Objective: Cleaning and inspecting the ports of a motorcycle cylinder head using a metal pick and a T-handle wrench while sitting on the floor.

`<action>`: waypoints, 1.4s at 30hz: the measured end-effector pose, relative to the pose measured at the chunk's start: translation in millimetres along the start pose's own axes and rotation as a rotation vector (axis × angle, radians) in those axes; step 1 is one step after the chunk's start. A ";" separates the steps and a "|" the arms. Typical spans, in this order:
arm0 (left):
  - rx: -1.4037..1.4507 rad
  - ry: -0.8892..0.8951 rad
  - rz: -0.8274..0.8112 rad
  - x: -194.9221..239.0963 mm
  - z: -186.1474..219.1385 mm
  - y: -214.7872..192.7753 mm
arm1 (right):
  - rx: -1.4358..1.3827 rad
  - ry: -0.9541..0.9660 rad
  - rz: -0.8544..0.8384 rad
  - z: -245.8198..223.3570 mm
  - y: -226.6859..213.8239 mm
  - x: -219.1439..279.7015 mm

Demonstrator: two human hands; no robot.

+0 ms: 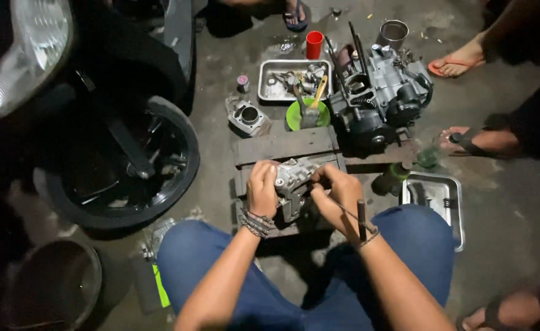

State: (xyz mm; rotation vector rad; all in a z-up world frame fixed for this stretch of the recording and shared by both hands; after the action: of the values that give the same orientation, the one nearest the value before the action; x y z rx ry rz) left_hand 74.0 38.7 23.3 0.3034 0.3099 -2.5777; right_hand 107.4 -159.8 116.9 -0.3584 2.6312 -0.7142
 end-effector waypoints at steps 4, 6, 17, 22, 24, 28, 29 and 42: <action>0.040 0.014 -0.019 1.7 -3.1 -1.3 | -0.014 0.036 -0.051 -0.1 4.6 2.7; 0.063 0.016 -0.024 4.6 -5.2 -4.1 | -0.115 0.067 -0.104 1.2 18.5 8.0; 0.054 0.018 0.020 5.5 13.3 0.6 | -0.153 0.143 -0.125 31.4 31.3 -0.6; 0.025 0.028 0.023 -2.9 32.0 7.5 | -0.124 0.105 -0.060 28.0 14.3 -13.9; 0.015 0.014 0.012 -4.3 33.7 11.6 | -0.196 0.115 -0.057 28.5 10.2 -12.8; 0.014 -0.004 0.028 -1.9 32.4 6.6 | -0.195 0.209 -0.050 59.3 3.4 -9.1; 0.023 -0.018 0.022 -0.8 30.1 6.1 | -0.145 0.214 -0.022 60.7 -2.8 -8.7; -0.022 0.013 -0.023 1.3 32.8 7.9 | -0.152 0.122 -0.013 34.7 8.6 -3.3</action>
State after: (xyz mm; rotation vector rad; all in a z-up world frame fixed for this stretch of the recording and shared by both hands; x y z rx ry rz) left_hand 72.1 22.4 52.7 0.3097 0.3486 -2.5943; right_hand 124.1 -166.3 85.7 -0.3860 2.8096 -0.5571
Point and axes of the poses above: each hand's wrist, its own x-axis away from the middle knuckle, its own y-axis out of the palm, z = x × y, the point moved 9 cm from there along -x, towards the middle knuckle, and after that the axes turned 4 degrees about x, right-handed, at the moved point
